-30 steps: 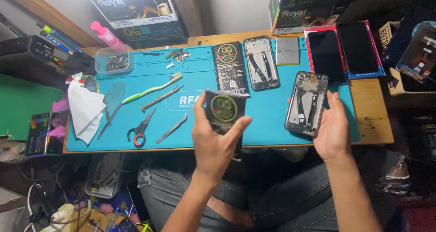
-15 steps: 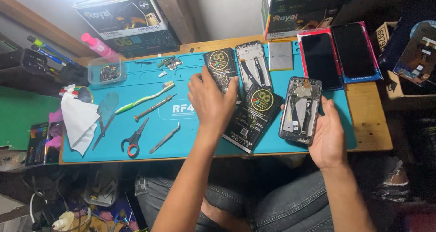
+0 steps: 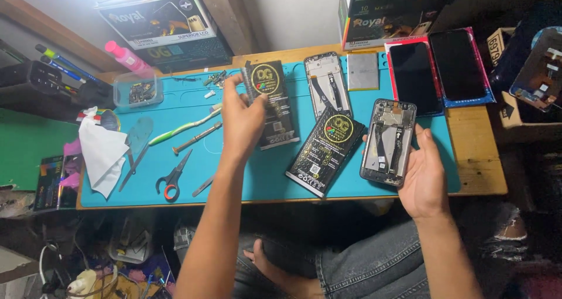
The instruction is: Disassembling a mobile phone and preparing the frame, likely for applying adhesive or replacing components.
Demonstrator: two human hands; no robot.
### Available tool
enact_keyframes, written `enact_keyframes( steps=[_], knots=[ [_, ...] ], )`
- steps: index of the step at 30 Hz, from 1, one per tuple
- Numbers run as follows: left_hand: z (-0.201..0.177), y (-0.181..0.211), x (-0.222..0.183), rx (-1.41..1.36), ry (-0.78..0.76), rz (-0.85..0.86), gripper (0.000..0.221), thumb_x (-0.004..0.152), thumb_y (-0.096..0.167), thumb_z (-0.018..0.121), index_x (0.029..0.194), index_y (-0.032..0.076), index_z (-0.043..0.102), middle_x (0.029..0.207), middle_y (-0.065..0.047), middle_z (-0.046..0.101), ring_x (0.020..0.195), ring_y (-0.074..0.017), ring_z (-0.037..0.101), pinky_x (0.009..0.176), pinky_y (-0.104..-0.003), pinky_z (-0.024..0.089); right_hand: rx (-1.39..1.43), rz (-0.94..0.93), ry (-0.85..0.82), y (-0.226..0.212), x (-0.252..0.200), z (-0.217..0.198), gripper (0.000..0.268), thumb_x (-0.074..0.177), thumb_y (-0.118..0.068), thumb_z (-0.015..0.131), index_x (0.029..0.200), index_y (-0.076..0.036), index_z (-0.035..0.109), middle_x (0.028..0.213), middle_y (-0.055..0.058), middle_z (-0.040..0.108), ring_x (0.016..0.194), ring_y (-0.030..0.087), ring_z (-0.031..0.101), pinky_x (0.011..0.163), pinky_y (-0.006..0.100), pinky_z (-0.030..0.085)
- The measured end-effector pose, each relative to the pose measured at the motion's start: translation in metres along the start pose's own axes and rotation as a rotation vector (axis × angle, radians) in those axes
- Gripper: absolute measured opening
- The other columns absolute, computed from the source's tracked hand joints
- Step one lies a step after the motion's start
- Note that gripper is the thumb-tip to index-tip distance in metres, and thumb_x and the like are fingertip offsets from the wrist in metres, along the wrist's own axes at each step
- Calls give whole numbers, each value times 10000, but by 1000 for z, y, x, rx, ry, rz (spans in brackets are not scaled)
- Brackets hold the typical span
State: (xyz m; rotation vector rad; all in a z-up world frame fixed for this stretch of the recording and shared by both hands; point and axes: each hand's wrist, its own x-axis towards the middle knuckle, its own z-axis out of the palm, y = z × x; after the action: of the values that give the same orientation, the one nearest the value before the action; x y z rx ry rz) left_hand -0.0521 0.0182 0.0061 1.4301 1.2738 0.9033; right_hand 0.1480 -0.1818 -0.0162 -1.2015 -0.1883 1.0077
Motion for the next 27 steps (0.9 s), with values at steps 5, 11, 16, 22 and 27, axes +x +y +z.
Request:
enact_keyframes(
  steps=[5, 11, 16, 22, 27],
  knots=[
    [-42, 45, -56, 250, -65, -161, 618, 966, 62, 686, 1545, 8, 475, 1495, -403, 530, 1459, -594, 463, 1127, -770, 413, 4, -8, -7, 6, 2, -3, 765, 1042, -605, 431, 1644, -138, 355, 1403, 247, 637, 1307, 383, 680, 1011, 592, 588],
    [-57, -2, -80, 550, -51, -83, 575, 925, 116, 780, 1455, -29, 612, 1129, -298, 754, 1068, -430, 767, 845, -554, 626, -1, -22, -5, 8, 0, -2, 740, 1050, -600, 435, 1643, -161, 376, 1404, 231, 644, 1316, 375, 687, 1029, 580, 591],
    [-33, -8, -96, 812, 30, 246, 529, 909, 115, 801, 1379, -82, 658, 1114, -270, 679, 1010, -447, 742, 767, -538, 623, -13, -33, -4, 8, -2, 0, 742, 1053, -603, 430, 1645, -158, 370, 1400, 244, 646, 1321, 381, 681, 1034, 585, 584],
    [27, -20, -104, 771, -170, 476, 830, 816, 443, 896, 1421, -56, 625, 1165, -241, 632, 1129, -448, 608, 923, -539, 450, -5, -13, -7, 7, -2, -4, 749, 1056, -594, 423, 1663, -158, 364, 1430, 250, 633, 1342, 395, 662, 1044, 602, 574],
    [45, -11, -93, 633, -259, 205, 885, 733, 220, 953, 1460, -102, 565, 1080, -271, 697, 1066, -479, 663, 921, -562, 503, 102, 20, 25, 2, -1, -9, 779, 1027, -612, 471, 1661, -168, 378, 1419, 210, 652, 1316, 367, 688, 1043, 585, 588]
  ],
)
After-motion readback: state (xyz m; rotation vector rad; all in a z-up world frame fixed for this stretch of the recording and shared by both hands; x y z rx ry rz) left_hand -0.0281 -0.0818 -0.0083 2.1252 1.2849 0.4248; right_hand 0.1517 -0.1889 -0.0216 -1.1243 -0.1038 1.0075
